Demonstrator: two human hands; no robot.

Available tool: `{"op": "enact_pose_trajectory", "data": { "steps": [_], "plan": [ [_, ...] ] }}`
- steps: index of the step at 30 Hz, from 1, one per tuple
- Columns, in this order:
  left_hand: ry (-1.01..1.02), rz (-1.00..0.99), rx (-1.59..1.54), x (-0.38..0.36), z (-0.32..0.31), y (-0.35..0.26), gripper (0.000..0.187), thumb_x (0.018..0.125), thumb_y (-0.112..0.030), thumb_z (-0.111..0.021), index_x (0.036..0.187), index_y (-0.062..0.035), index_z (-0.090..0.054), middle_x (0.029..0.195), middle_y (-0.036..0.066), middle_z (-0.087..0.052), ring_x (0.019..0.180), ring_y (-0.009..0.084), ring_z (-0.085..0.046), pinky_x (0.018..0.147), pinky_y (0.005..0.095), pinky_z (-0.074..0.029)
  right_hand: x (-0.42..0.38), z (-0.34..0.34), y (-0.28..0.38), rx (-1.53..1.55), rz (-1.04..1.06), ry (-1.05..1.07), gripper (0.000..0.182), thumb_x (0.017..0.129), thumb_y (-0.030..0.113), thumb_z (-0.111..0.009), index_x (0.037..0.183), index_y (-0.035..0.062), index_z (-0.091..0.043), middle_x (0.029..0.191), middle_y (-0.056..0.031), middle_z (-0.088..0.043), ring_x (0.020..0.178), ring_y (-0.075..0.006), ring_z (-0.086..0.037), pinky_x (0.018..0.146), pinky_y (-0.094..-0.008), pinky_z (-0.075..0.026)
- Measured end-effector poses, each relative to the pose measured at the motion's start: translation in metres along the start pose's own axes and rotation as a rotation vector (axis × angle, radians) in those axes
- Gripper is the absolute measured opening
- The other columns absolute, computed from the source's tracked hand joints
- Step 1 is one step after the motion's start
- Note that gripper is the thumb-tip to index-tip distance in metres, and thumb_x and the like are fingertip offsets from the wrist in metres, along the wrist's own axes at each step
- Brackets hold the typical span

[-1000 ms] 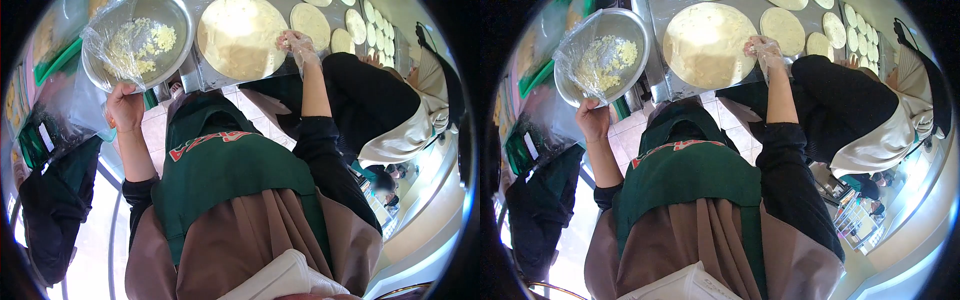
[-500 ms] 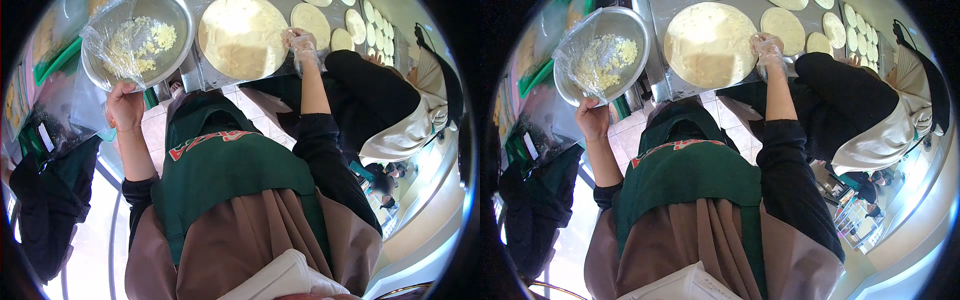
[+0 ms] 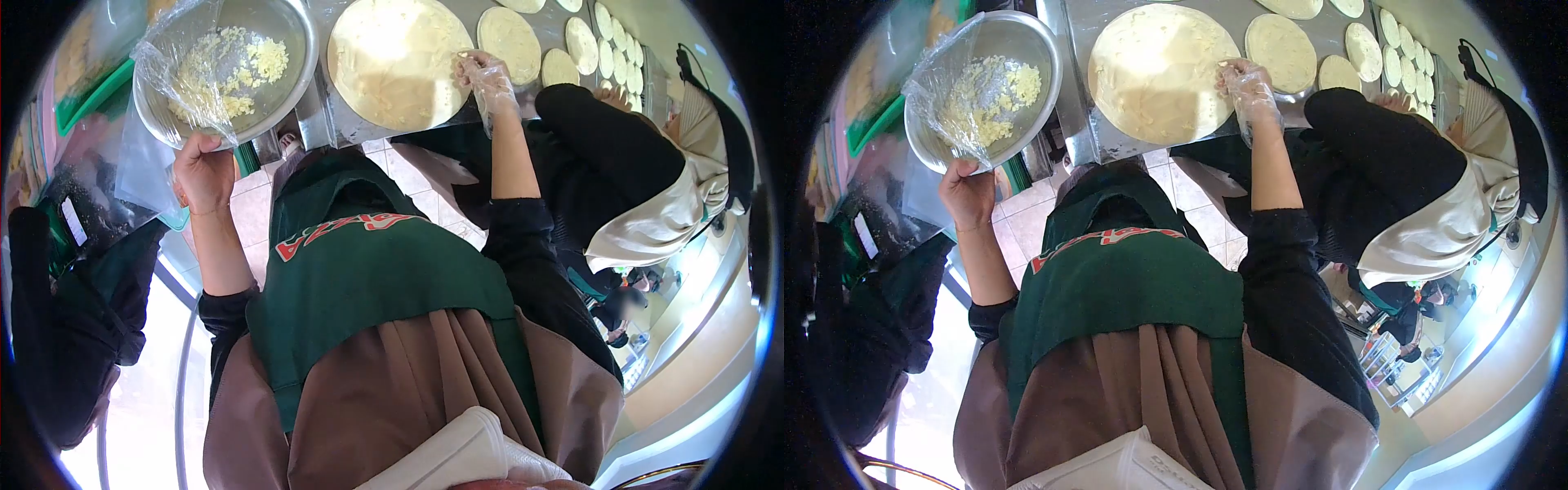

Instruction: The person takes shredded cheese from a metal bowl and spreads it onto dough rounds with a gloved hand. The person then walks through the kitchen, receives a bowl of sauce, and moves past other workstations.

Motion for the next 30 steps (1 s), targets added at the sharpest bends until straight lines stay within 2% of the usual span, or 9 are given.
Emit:
{"op": "enact_pose_trajectory", "data": {
  "steps": [1,8,11,13,16,20,22,25,30],
  "plan": [
    [0.008,0.016,-0.013,0.001,0.001,0.002,0.041,0.063,0.0,-0.045,0.104,0.0074,-0.046,0.106,0.014,-0.051,0.102,0.0268,-0.047,0.092,0.0413,-0.033,0.003,-0.004,-0.002,0.101,0.026,0.041,0.022,0.08,0.005,-0.054,0.099,-0.0065,-0.054,0.069,-0.0073,-0.057,0.053,-0.0111,-0.053,0.047,-0.0211,-0.045],
    [-0.004,0.024,-0.02,-0.002,-0.002,0.001,0.034,0.063,0.0,-0.045,0.096,0.0071,-0.049,0.105,0.013,-0.051,0.101,0.0268,-0.047,0.092,0.0419,-0.033,0.017,-0.017,0.011,0.074,0.012,0.089,0.021,0.08,0.004,-0.053,0.097,-0.0091,-0.052,0.073,-0.0103,-0.057,0.059,-0.0127,-0.054,0.051,-0.0225,-0.046],
    [-0.054,0.01,-0.031,-0.006,-0.001,-0.002,0.024,0.063,0.0,-0.045,0.085,0.0052,-0.052,0.101,0.013,-0.052,0.098,0.0258,-0.048,0.092,0.0416,-0.032,0.02,-0.021,0.016,0.114,-0.002,0.095,0.024,0.08,0.005,-0.054,0.1,-0.0096,-0.05,0.082,-0.0125,-0.057,0.067,-0.0155,-0.057,0.059,-0.0228,-0.047],
    [-0.055,0.012,-0.036,-0.007,0.0,-0.005,0.013,0.063,0.0,-0.045,0.073,0.0024,-0.053,0.094,0.012,-0.054,0.094,0.0247,-0.049,0.092,0.0409,-0.032,0.022,-0.028,0.024,0.243,0.077,0.141,0.024,0.08,0.006,-0.055,0.1,-0.0081,-0.051,0.088,-0.014,-0.058,0.074,-0.0171,-0.059,0.066,-0.0242,-0.048],
    [-0.12,0.001,-0.01,-0.01,-0.004,-0.008,0.01,0.064,0.0,-0.045,0.071,0.0014,-0.051,0.09,0.012,-0.054,0.092,0.024,-0.049,0.09,0.0411,-0.033,0.024,-0.029,0.033,0.056,0.141,0.097,0.022,0.079,0.006,-0.057,0.096,-0.0082,-0.052,0.08,-0.0109,-0.059,0.07,-0.0154,-0.059,0.064,-0.0236,-0.05],
    [-0.076,-0.031,-0.025,-0.011,0.002,-0.011,0.019,0.064,0.0,-0.044,0.081,0.0033,-0.051,0.093,0.012,-0.053,0.095,0.0244,-0.049,0.09,0.0427,-0.034,0.021,-0.031,0.044,-0.039,0.144,0.034,0.02,0.079,0.006,-0.057,0.092,-0.0072,-0.055,0.079,-0.0108,-0.06,0.07,-0.0143,-0.059,0.065,-0.0228,-0.049],
    [-0.046,-0.038,-0.003,-0.012,-0.001,-0.012,0.024,0.064,-0.001,-0.044,0.087,0.0039,-0.049,0.093,0.011,-0.053,0.092,0.0251,-0.05,0.083,0.043,-0.039,0.024,-0.032,0.045,0.087,0.213,0.065,0.018,0.077,0.008,-0.059,0.09,-0.0038,-0.059,0.077,-0.0095,-0.061,0.069,-0.013,-0.059,0.064,-0.0217,-0.048],
    [-0.05,-0.029,0.026,-0.011,0.007,-0.01,0.023,0.065,-0.003,-0.044,0.086,0.0032,-0.05,0.092,0.011,-0.053,0.087,0.0256,-0.052,0.074,0.0415,-0.043,0.036,-0.033,0.029,-0.001,0.081,0.046,0.02,0.074,0.009,-0.061,0.091,-0.0005,-0.061,0.076,-0.008,-0.062,0.068,-0.0118,-0.059,0.062,-0.0209,-0.046],
    [-0.054,-0.028,0.031,-0.011,0.018,-0.009,0.02,0.065,-0.004,-0.045,0.083,0.0022,-0.05,0.089,0.012,-0.053,0.079,0.0257,-0.053,0.063,0.0395,-0.044,0.03,-0.046,0.039,-0.208,0.178,0.124,0.022,0.072,0.01,-0.062,0.092,0.0011,-0.062,0.075,-0.0073,-0.063,0.068,-0.0108,-0.059,0.062,-0.0208,-0.045]
  ]
}}
Point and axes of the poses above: each hand's wrist, its own x-axis towards the middle knuckle, its own z-axis out of the back of the hand, y = z × x, the point moved 9 cm from there along x, towards the middle knuckle
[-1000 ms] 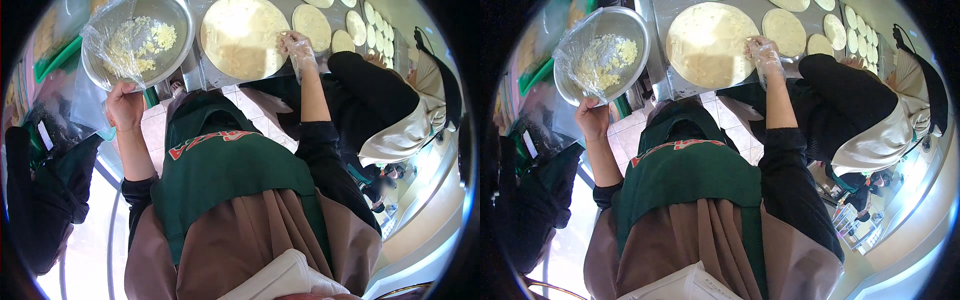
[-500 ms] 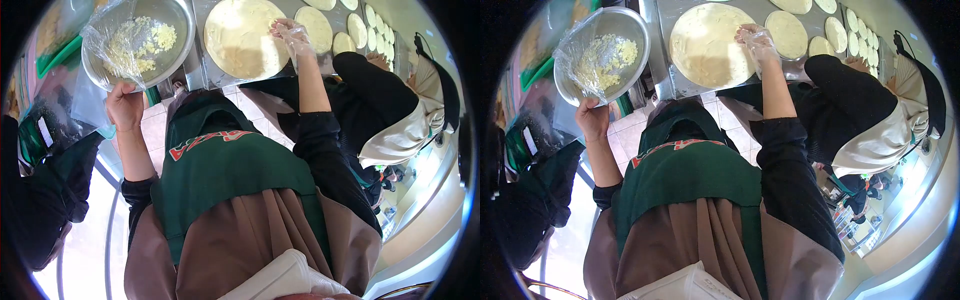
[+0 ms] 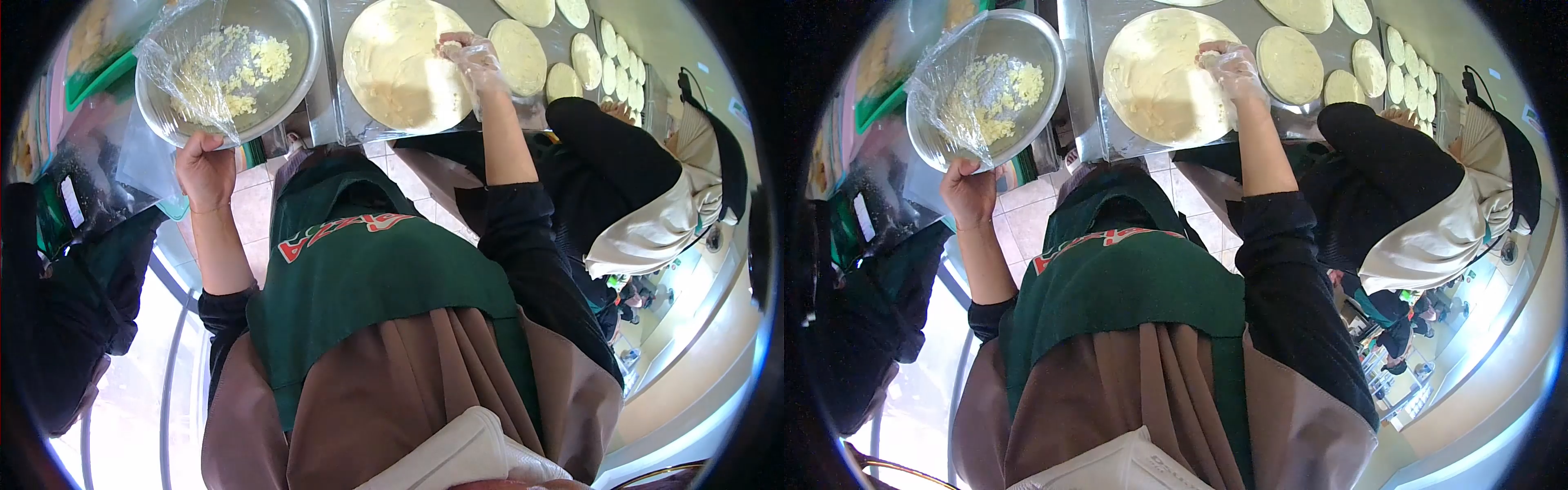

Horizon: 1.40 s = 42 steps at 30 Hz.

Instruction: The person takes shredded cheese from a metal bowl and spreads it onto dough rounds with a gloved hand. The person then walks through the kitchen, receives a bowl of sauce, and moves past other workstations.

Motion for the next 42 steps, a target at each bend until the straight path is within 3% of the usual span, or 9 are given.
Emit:
{"op": "enact_pose_trajectory", "data": {
  "steps": [5,14,17,19,23,25,35,37,42],
  "plan": [
    [0.025,-0.017,-0.013,-0.001,0.008,-0.001,0.016,0.064,-0.005,-0.045,0.079,0.0008,-0.051,0.087,0.012,-0.054,0.075,0.026,-0.052,0.059,0.0386,-0.042,-0.018,-0.019,0.031,-0.053,-0.1,0.02,0.022,0.074,0.014,-0.061,0.092,0.0006,-0.062,0.074,-0.0076,-0.063,0.065,-0.0103,-0.059,0.061,-0.0206,-0.046],
    [0.017,-0.009,-0.024,-0.003,0.014,0.002,0.014,0.065,-0.005,-0.046,0.077,0.0004,-0.051,0.087,0.012,-0.054,0.074,0.0253,-0.051,0.061,0.0362,-0.04,-0.029,-0.058,0.038,0.07,0.084,0.221,0.022,0.079,0.013,-0.055,0.094,-0.0036,-0.059,0.08,-0.0091,-0.062,0.07,-0.0132,-0.059,0.069,-0.0216,-0.047],
    [0.068,-0.003,-0.038,-0.003,0.011,0.001,0.018,0.065,-0.005,-0.045,0.081,0.0008,-0.051,0.088,0.012,-0.054,0.073,0.0251,-0.051,0.06,0.0364,-0.04,-0.036,-0.059,0.048,-0.142,0.139,0.201,0.022,0.078,0.013,-0.055,0.094,-0.0031,-0.059,0.077,-0.0085,-0.062,0.07,-0.0126,-0.059,0.068,-0.0221,-0.046],
    [0.032,-0.018,-0.02,-0.007,0.004,-0.003,0.022,0.065,-0.005,-0.045,0.086,0.0013,-0.051,0.088,0.012,-0.054,0.073,0.025,-0.052,0.06,0.0363,-0.04,-0.04,-0.058,0.046,-0.311,0.04,0.206,0.024,0.072,0.019,-0.062,0.093,0.0085,-0.063,0.08,-0.0107,-0.063,0.072,-0.0171,-0.06,0.068,-0.0274,-0.046],
    [0.042,-0.018,-0.016,-0.006,0.003,-0.002,0.025,0.065,-0.004,-0.045,0.089,0.0018,-0.05,0.089,0.012,-0.055,0.074,0.025,-0.052,0.06,0.0368,-0.041,-0.046,-0.061,0.041,-0.314,0.066,0.204,0.022,0.072,0.02,-0.063,0.091,0.0081,-0.064,0.082,-0.0115,-0.063,0.075,-0.0185,-0.06,0.071,-0.0279,-0.046],
    [0.029,-0.011,-0.028,-0.006,0.003,-0.002,0.021,0.065,-0.004,-0.045,0.084,0.0013,-0.051,0.088,0.011,-0.054,0.075,0.0248,-0.052,0.06,0.0371,-0.041,-0.051,-0.06,0.046,-0.358,0.116,0.18,0.021,0.075,0.016,-0.062,0.09,0.0005,-0.062,0.073,-0.0064,-0.062,0.069,-0.0103,-0.057,0.066,-0.0222,-0.044],
    [0.048,0.0,-0.023,-0.007,0.006,-0.001,0.01,0.064,-0.004,-0.045,0.072,-0.0008,-0.051,0.085,0.011,-0.054,0.075,0.0252,-0.051,0.059,0.0367,-0.041,-0.067,-0.052,0.032,-0.299,0.046,0.228,0.02,0.076,0.013,-0.06,0.091,0.0008,-0.061,0.076,-0.0053,-0.062,0.068,-0.0102,-0.055,0.065,-0.0226,-0.044],
    [0.05,-0.003,-0.027,-0.006,0.007,0.0,0.015,0.064,-0.004,-0.046,0.078,0.0004,-0.051,0.087,0.012,-0.054,0.075,0.0249,-0.051,0.059,0.0359,-0.04,-0.07,-0.049,0.023,-0.26,0.012,0.25,0.018,0.074,0.016,-0.061,0.089,0.0067,-0.063,0.08,-0.011,-0.063,0.072,-0.0195,-0.059,0.069,-0.029,-0.045],
    [0.087,0.001,-0.019,-0.002,0.001,0.002,0.027,0.064,-0.004,-0.045,0.09,0.0033,-0.05,0.094,0.013,-0.053,0.078,0.0259,-0.052,0.061,0.0371,-0.041,-0.06,-0.04,0.014,-0.174,-0.054,0.144,0.019,0.075,0.016,-0.06,0.092,0.0063,-0.061,0.08,-0.0089,-0.062,0.071,-0.0167,-0.057,0.066,-0.0285,-0.045]
  ]
}}
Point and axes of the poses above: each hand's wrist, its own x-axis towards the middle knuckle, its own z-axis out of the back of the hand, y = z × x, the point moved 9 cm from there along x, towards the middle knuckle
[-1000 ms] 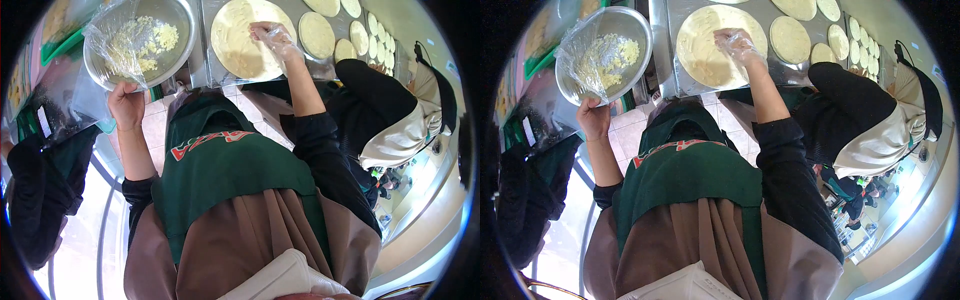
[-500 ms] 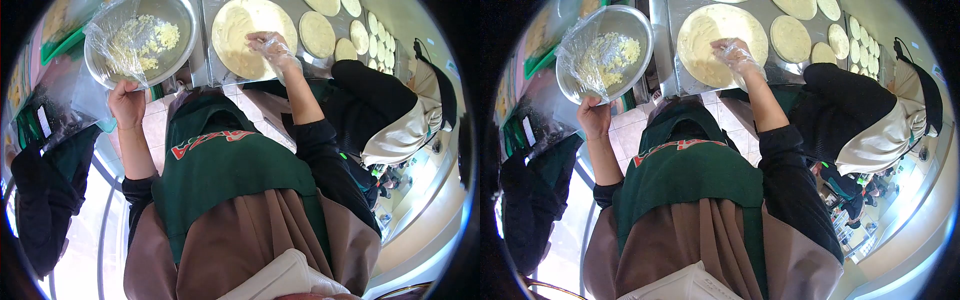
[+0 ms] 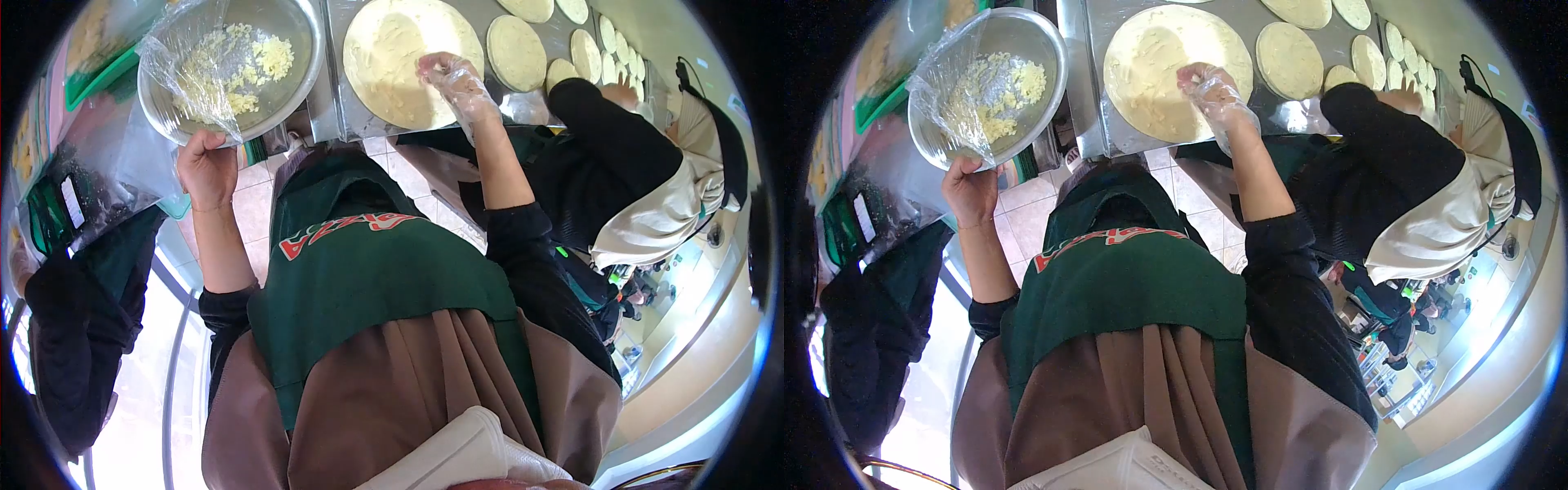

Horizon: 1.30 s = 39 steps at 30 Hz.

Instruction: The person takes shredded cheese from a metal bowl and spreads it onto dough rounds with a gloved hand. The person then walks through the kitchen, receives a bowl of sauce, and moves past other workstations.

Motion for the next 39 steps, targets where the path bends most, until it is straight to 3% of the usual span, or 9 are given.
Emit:
{"op": "enact_pose_trajectory", "data": {
  "steps": [6,9,14,17,21,24,26,32,39],
  "plan": [
    [-0.08,0.005,-0.017,0.001,-0.01,0.0,0.029,0.064,-0.003,-0.044,0.092,0.0045,-0.049,0.096,0.013,-0.053,0.082,0.0266,-0.052,0.068,0.0402,-0.044,0.01,0.013,0.0,-0.014,0.008,-0.089,0.024,0.078,0.018,-0.059,0.1,0.0058,-0.057,0.082,-0.0067,-0.062,0.069,-0.0124,-0.056,0.062,-0.0253,-0.044],
    [-0.059,0.008,-0.001,0.003,-0.011,0.001,0.028,0.064,-0.003,-0.044,0.091,0.005,-0.05,0.097,0.013,-0.053,0.086,0.0267,-0.052,0.072,0.0406,-0.044,0.011,0.017,-0.018,0.064,-0.087,-0.095,0.025,0.082,0.017,-0.055,0.102,0.0035,-0.056,0.086,-0.0072,-0.061,0.072,-0.0127,-0.056,0.064,-0.024,-0.044],
    [-0.071,0.031,0.011,0.006,-0.011,0.003,0.028,0.064,-0.002,-0.045,0.09,0.0051,-0.049,0.095,0.013,-0.053,0.087,0.0271,-0.053,0.07,0.0393,-0.045,-0.006,0.003,-0.032,0.302,0.023,-0.023,0.024,0.087,0.012,-0.044,0.107,-0.0001,-0.051,0.095,-0.0093,-0.06,0.085,-0.0146,-0.058,0.071,-0.0232,-0.045],
    [-0.128,0.01,0.022,0.008,-0.011,0.002,0.031,0.063,-0.003,-0.045,0.093,0.0051,-0.049,0.094,0.013,-0.054,0.084,0.027,-0.054,0.066,0.0387,-0.045,-0.018,-0.003,-0.019,0.229,0.041,0.016,0.023,0.085,0.01,-0.045,0.104,-0.0001,-0.051,0.098,-0.0108,-0.06,0.087,-0.0158,-0.058,0.071,-0.0245,-0.046],
    [-0.049,0.051,0.015,0.014,-0.01,0.009,0.037,0.063,-0.002,-0.045,0.099,0.0056,-0.047,0.099,0.014,-0.053,0.091,0.0276,-0.052,0.077,0.0406,-0.043,-0.02,-0.005,-0.021,0.102,-0.054,-0.037,0.021,0.081,0.011,-0.05,0.1,0.002,-0.053,0.094,-0.0123,-0.061,0.083,-0.0179,-0.059,0.069,-0.0262,-0.046],
    [-0.049,0.057,0.002,0.016,-0.018,0.012,0.037,0.062,-0.001,-0.045,0.099,0.0062,-0.047,0.102,0.014,-0.052,0.097,0.0278,-0.05,0.085,0.0418,-0.039,-0.015,-0.005,-0.031,-0.125,-0.102,-0.051,0.021,0.08,0.009,-0.053,0.099,0.004,-0.056,0.087,-0.0063,-0.063,0.077,-0.0122,-0.058,0.068,-0.0221,-0.044],
    [-0.06,0.055,0.001,0.017,-0.021,0.012,0.037,0.062,-0.001,-0.045,0.098,0.0066,-0.048,0.103,0.015,-0.052,0.099,0.0278,-0.049,0.089,0.0422,-0.037,-0.014,-0.002,-0.027,-0.262,-0.103,-0.099,0.017,0.074,0.015,-0.06,0.088,0.0059,-0.061,0.08,-0.0102,-0.064,0.07,-0.0186,-0.061,0.066,-0.0274,-0.047],
    [-0.058,0.048,-0.009,0.023,-0.019,0.015,0.037,0.062,0.0,-0.046,0.097,0.0081,-0.048,0.104,0.014,-0.051,0.1,0.0277,-0.048,0.092,0.0427,-0.035,-0.017,-0.007,-0.035,-0.117,-0.096,-0.119,0.015,0.073,0.013,-0.061,0.085,0.0065,-0.065,0.078,-0.0096,-0.064,0.071,-0.0182,-0.062,0.068,-0.0267,-0.047],
    [-0.035,0.051,-0.009,0.027,-0.015,0.017,0.022,0.062,-0.001,-0.047,0.082,0.0054,-0.054,0.096,0.014,-0.054,0.096,0.027,-0.05,0.09,0.0415,-0.036,-0.016,0.003,-0.052,-0.041,-0.069,-0.146,0.017,0.073,0.01,-0.059,0.088,0.0039,-0.063,0.077,-0.0119,-0.064,0.072,-0.0168,-0.062,0.067,-0.0256,-0.047]
  ]
}}
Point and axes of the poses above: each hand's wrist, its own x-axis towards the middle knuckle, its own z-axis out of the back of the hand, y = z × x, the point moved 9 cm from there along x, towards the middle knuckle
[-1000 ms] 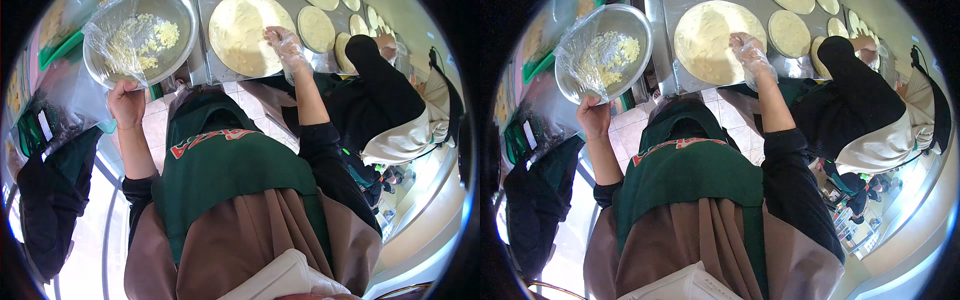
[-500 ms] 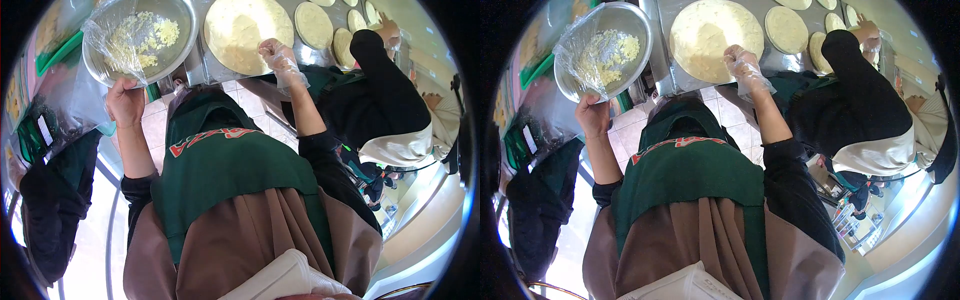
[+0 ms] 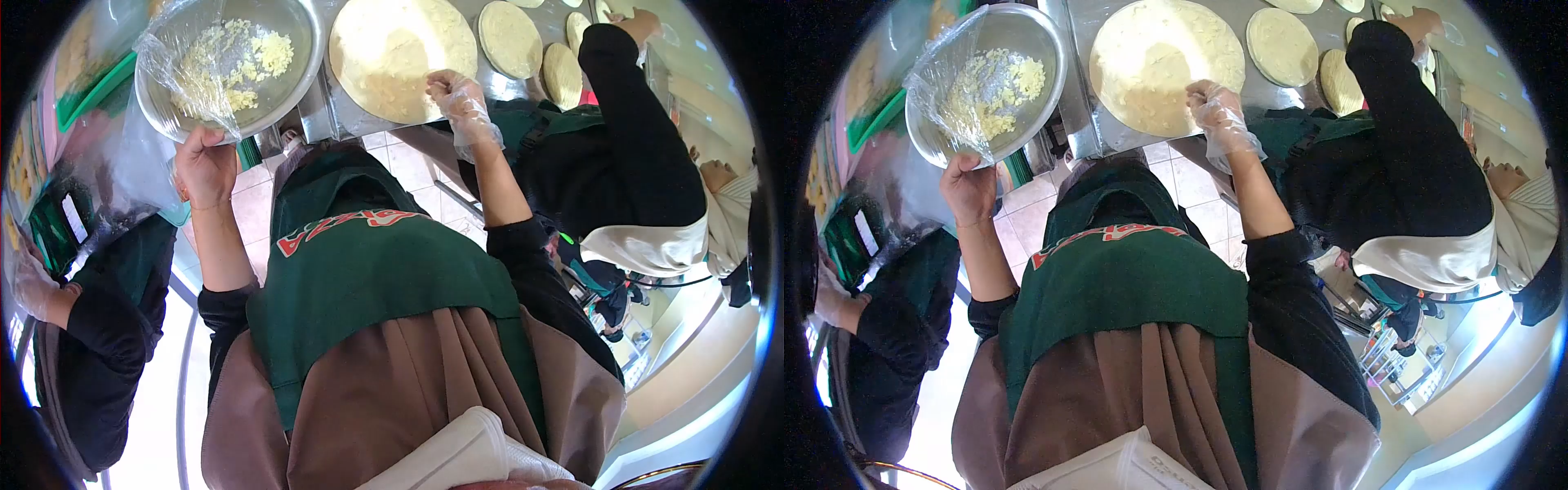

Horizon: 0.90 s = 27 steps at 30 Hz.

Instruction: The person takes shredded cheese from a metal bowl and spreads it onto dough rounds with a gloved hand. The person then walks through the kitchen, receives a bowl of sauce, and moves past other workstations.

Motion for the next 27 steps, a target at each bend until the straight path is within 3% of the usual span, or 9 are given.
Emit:
{"op": "enact_pose_trajectory", "data": {
  "steps": [5,10,13,19,21,22,23,25,27],
  "plan": [
    [0.017,0.021,0.011,-0.003,0.001,0.0,0.02,0.062,-0.001,-0.047,0.08,0.0042,-0.054,0.096,0.014,-0.055,0.095,0.0272,-0.05,0.089,0.0418,-0.036,-0.008,0.016,-0.02,0.014,-0.196,-0.061,0.016,0.075,0.004,-0.052,0.087,0.0029,-0.063,0.077,-0.0116,-0.064,0.075,-0.0164,-0.063,0.066,-0.026,-0.047],
    [0.046,0.043,-0.004,-0.004,-0.007,0.0,0.016,0.062,0.0,-0.045,0.077,0.002,-0.052,0.096,0.012,-0.054,0.094,0.0264,-0.05,0.088,0.0429,-0.037,-0.008,0.017,-0.021,-0.057,0.051,-0.134,0.017,0.076,0.001,-0.049,0.09,0.003,-0.059,0.081,-0.0118,-0.063,0.078,-0.0202,-0.063,0.069,-0.028,-0.047],
    [0.008,0.04,-0.005,-0.002,-0.013,0.001,0.015,0.062,0.0,-0.045,0.075,0.0015,-0.052,0.093,0.011,-0.054,0.093,0.026,-0.05,0.088,0.0434,-0.037,-0.005,0.016,-0.027,0.094,0.004,-0.188,0.017,0.075,0.004,-0.052,0.092,0.0027,-0.057,0.08,-0.0125,-0.063,0.077,-0.0223,-0.062,0.069,-0.0282,-0.047],
    [-0.004,0.063,0.037,0.0,-0.005,-0.002,0.014,0.062,0.001,-0.045,0.074,0.0004,-0.052,0.092,0.011,-0.054,0.093,0.026,-0.05,0.089,0.0437,-0.036,-0.012,0.029,-0.009,-0.16,-0.079,-0.174,0.016,0.072,0.012,-0.061,0.084,0.0025,-0.062,0.071,-0.0108,-0.063,0.066,-0.0184,-0.062,0.062,-0.0274,-0.048],
    [-0.001,0.067,0.026,0.001,-0.002,0.002,0.016,0.062,0.001,-0.045,0.076,0.0009,-0.053,0.094,0.011,-0.054,0.094,0.0263,-0.05,0.09,0.0438,-0.036,-0.016,0.035,-0.008,-0.043,-0.115,-0.208,0.015,0.073,0.013,-0.061,0.082,0.0015,-0.064,0.067,-0.0093,-0.063,0.063,-0.0137,-0.061,0.058,-0.0255,-0.047],
    [-0.007,0.072,0.025,0.0,-0.002,0.001,0.018,0.062,0.001,-0.045,0.078,0.0015,-0.053,0.096,0.012,-0.054,0.095,0.0266,-0.049,0.09,0.0439,-0.036,-0.02,0.036,-0.006,0.071,-0.221,-0.191,0.016,0.077,0.01,-0.058,0.088,0.0001,-0.062,0.07,-0.0084,-0.063,0.063,-0.0116,-0.061,0.057,-0.0231,-0.047],
    [-0.009,0.077,0.028,0.002,-0.003,0.002,0.018,0.062,0.001,-0.045,0.078,0.0015,-0.053,0.096,0.012,-0.054,0.095,0.0266,-0.049,0.09,0.0439,-0.036,-0.019,0.036,-0.01,0.072,-0.226,-0.19,0.016,0.077,0.01,-0.058,0.088,0.0001,-0.062,0.07,-0.0084,-0.063,0.063,-0.0116,-0.061,0.057,-0.0231,-0.047],
    [0.038,0.093,0.007,0.003,-0.005,0.003,0.025,0.062,0.0,-0.046,0.086,0.0032,-0.053,0.101,0.012,-0.052,0.099,0.0273,-0.048,0.091,0.0443,-0.035,-0.016,0.032,-0.018,0.374,-0.21,-0.183,0.016,0.08,0.005,-0.054,0.093,-0.0011,-0.061,0.076,-0.0084,-0.063,0.066,-0.012,-0.061,0.059,-0.0219,-0.047],
    [0.148,0.114,-0.033,0.006,-0.001,0.003,0.028,0.062,0.0,-0.047,0.089,0.0036,-0.052,0.102,0.012,-0.052,0.099,0.0271,-0.048,0.091,0.0442,-0.035,-0.02,0.035,-0.015,0.352,-0.182,-0.172,0.018,0.081,0.001,-0.05,0.096,-0.0008,-0.059,0.08,-0.0088,-0.063,0.069,-0.0129,-0.061,0.062,-0.0224,-0.048]
  ]
}}
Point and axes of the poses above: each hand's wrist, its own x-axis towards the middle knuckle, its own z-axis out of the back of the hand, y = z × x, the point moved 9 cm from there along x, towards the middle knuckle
